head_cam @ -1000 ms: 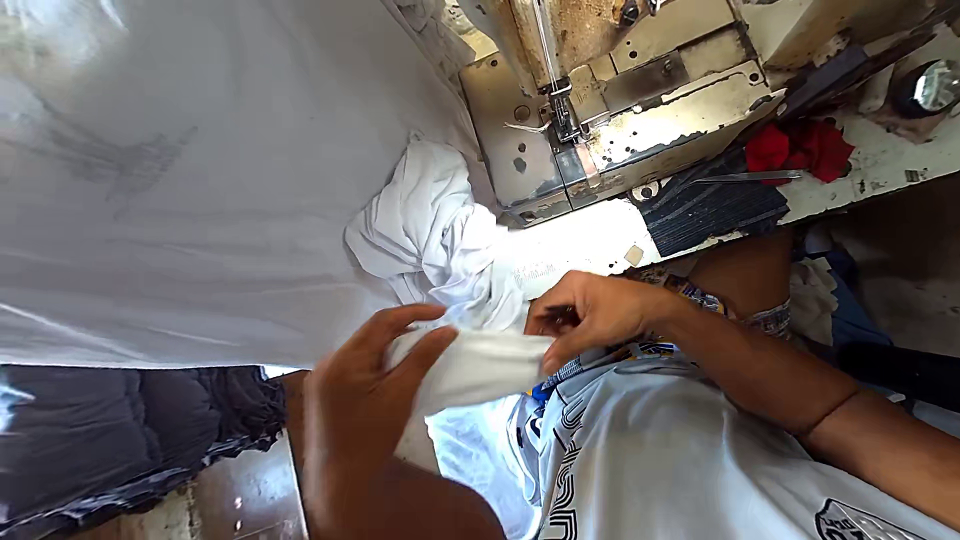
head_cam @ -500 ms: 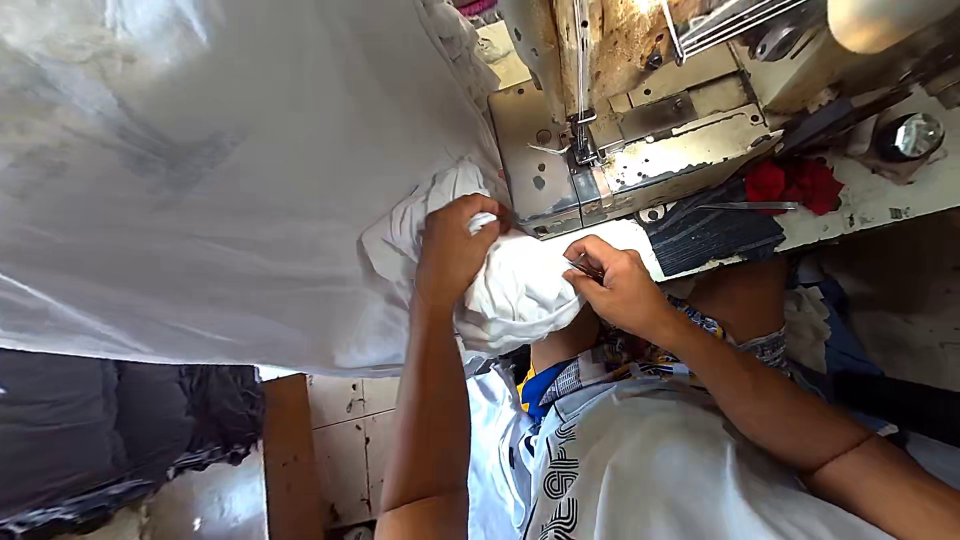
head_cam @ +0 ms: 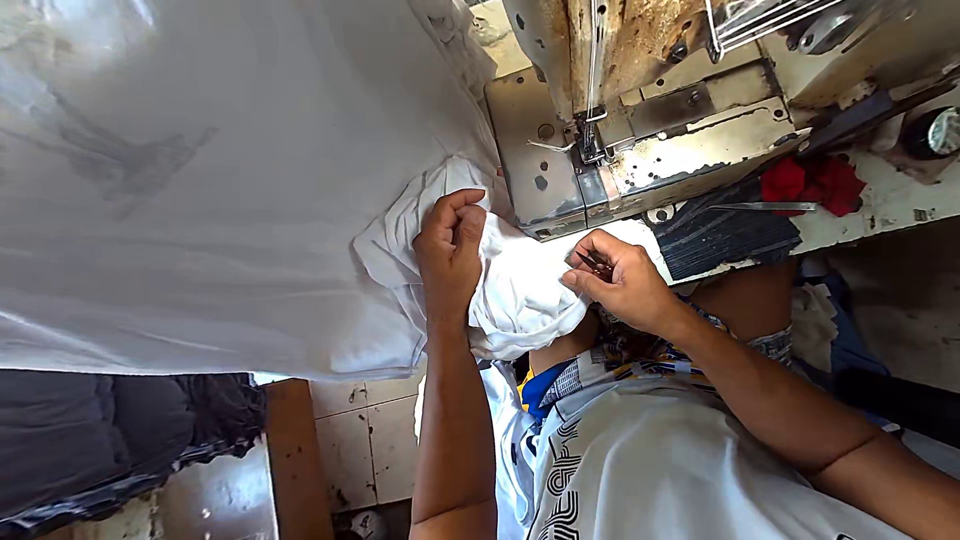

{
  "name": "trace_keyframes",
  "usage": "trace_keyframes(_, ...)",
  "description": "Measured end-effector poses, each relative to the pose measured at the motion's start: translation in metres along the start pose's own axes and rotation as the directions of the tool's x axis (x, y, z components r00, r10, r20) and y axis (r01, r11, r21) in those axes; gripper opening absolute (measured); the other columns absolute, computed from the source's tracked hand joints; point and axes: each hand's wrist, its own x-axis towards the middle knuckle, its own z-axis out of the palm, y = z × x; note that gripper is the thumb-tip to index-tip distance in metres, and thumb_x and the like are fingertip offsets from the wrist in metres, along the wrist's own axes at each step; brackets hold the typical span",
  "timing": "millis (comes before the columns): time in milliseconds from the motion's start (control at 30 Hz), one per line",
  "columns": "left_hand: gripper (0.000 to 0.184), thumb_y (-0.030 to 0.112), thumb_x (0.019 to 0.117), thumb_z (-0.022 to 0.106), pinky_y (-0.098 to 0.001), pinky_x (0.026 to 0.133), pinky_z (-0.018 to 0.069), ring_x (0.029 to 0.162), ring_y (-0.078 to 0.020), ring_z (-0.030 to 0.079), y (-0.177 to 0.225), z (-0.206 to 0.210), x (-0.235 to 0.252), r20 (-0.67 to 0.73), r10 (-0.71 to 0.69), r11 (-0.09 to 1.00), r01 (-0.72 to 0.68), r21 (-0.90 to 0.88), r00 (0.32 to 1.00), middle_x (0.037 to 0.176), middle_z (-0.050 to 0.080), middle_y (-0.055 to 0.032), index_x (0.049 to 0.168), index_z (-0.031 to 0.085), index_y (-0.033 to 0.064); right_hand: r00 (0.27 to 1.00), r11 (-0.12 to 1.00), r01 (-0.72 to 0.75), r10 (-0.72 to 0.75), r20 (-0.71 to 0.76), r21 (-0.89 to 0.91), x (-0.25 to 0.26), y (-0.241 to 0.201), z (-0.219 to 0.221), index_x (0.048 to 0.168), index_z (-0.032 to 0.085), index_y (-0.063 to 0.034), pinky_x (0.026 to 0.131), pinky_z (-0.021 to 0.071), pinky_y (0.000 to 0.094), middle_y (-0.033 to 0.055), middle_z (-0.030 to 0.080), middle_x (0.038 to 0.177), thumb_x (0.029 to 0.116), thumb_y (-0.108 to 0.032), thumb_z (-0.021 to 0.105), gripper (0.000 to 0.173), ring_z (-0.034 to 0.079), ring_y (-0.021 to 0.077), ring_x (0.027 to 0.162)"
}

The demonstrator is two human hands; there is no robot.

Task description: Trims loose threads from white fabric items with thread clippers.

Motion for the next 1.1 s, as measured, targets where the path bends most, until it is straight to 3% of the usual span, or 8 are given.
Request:
trace_keyframes(233, 0.060, 0.041, 0.1129, 0.019, -0.0327, 0.097, 0.0554, 0.106, -0.0111, 0.068, 0.001, -0.003, -0.009, -0.002, -0.001, 1.000, 0.001, 0.000, 1.000, 0.114, 0.072, -0.0060, 0.133, 0.062, 0.0038, 1.000, 1.000, 0.001, -0.001, -0.003, 0.010, -0.001, 0.001, 0.000, 0.102, 0.064, -0.0115, 0.049, 0.0469, 0.0271, -0.0004, 0.060, 0.073, 0.0962, -0.026, 0.072, 0.017, 0.054, 0.0100, 0.057)
trace_keyframes(433, 0.068, 0.053, 0.1104, 0.017, -0.0286, 0.089, 0.0576, 0.098, -0.0090, 0.070, 0.001, -0.002, -0.014, -0.038, -0.040, 0.990, 0.035, -0.140, 0.998, 0.109, 0.073, -0.0025, 0.135, 0.060, 0.0052, 1.000, 1.000, -0.003, 0.003, 0.002, 0.016, 0.001, 0.000, 0.000, 0.102, 0.065, -0.0119, 0.050, 0.0475, 0.0268, -0.0003, 0.061, 0.074, 0.0957, -0.024, 0.072, 0.016, 0.055, 0.0100, 0.057)
trace_keyframes(567, 0.064, 0.044, 0.1122, 0.019, -0.0333, 0.091, 0.0578, 0.098, -0.0141, 0.071, -0.010, -0.002, -0.006, -0.080, 0.054, 0.978, -0.068, -0.195, 0.995, 0.107, 0.074, -0.0075, 0.131, 0.060, -0.0005, 1.000, 1.000, -0.001, 0.001, -0.005, -0.002, 0.001, 0.001, 0.001, 0.102, 0.064, -0.0120, 0.050, 0.0478, 0.0271, -0.0001, 0.061, 0.075, 0.0958, -0.024, 0.073, 0.016, 0.055, 0.0103, 0.058)
trace_keyframes(667, 0.047, 0.028, 0.1131, 0.029, -0.0352, 0.093, 0.0569, 0.100, -0.0159, 0.070, -0.009, -0.005, -0.005, -0.085, 0.113, 0.978, -0.126, -0.169, 0.990, 0.109, 0.073, -0.0094, 0.129, 0.061, -0.0028, 1.000, 1.000, 0.008, -0.009, -0.013, -0.014, 0.000, 0.001, 0.001, 0.103, 0.065, -0.0113, 0.050, 0.0490, 0.0273, 0.0004, 0.061, 0.075, 0.0956, -0.023, 0.073, 0.016, 0.056, 0.0104, 0.058)
trace_keyframes(800, 0.032, 0.008, 0.0992, 0.063, -0.0295, 0.080, 0.0599, 0.088, -0.0124, 0.069, 0.019, -0.013, -0.013, -0.054, 0.080, 0.964, -0.091, -0.249, 0.995, 0.102, 0.072, -0.0039, 0.130, 0.059, -0.0003, 0.997, 0.996, 0.080, -0.080, -0.002, -0.046, -0.003, 0.000, 0.002, 0.104, 0.067, -0.0100, 0.054, 0.0525, 0.0276, 0.0007, 0.064, 0.079, 0.0953, -0.021, 0.074, 0.016, 0.059, 0.0100, 0.062)
trace_keyframes(900, 0.030, 0.009, 0.0964, 0.068, -0.0272, 0.077, 0.0599, 0.087, -0.0108, 0.069, 0.058, -0.027, -0.024, -0.008, 0.149, 0.967, -0.147, -0.206, 0.989, 0.102, 0.071, -0.0004, 0.126, 0.063, 0.0051, 0.938, 0.914, 0.332, -0.346, -0.019, -0.234, -0.008, -0.014, 0.005, 0.113, 0.071, -0.0066, 0.062, 0.0549, 0.0256, 0.0025, 0.070, 0.095, 0.0951, -0.023, 0.074, 0.024, 0.061, 0.0075, 0.070)
trace_keyframes(1000, 0.027, 0.010, 0.0946, 0.073, -0.0258, 0.075, 0.0612, 0.087, -0.0111, 0.070, 0.094, -0.037, -0.031, 0.022, 0.278, 0.943, -0.269, -0.196, 0.960, 0.104, 0.072, -0.0014, 0.120, 0.066, 0.0043, 0.841, 0.805, 0.531, -0.538, 0.053, -0.264, -0.003, -0.050, 0.008, 0.122, 0.069, -0.0008, 0.058, 0.0507, 0.0258, 0.0079, 0.070, 0.105, 0.0954, -0.020, 0.074, 0.033, 0.056, 0.0085, 0.068)
trace_keyframes(1100, 0.026, 0.010, 0.0930, 0.075, -0.0237, 0.075, 0.0613, 0.087, -0.0094, 0.070, 0.119, -0.051, -0.033, 0.049, 0.346, 0.931, -0.336, -0.144, 0.937, 0.104, 0.072, -0.0002, 0.117, 0.067, 0.0044, 0.802, 0.786, 0.591, -0.549, 0.235, -0.179, 0.017, -0.081, 0.008, 0.117, 0.069, -0.0027, 0.064, 0.0578, 0.0294, 0.0024, 0.072, 0.089, 0.0949, -0.019, 0.075, 0.028, 0.065, 0.0085, 0.071)
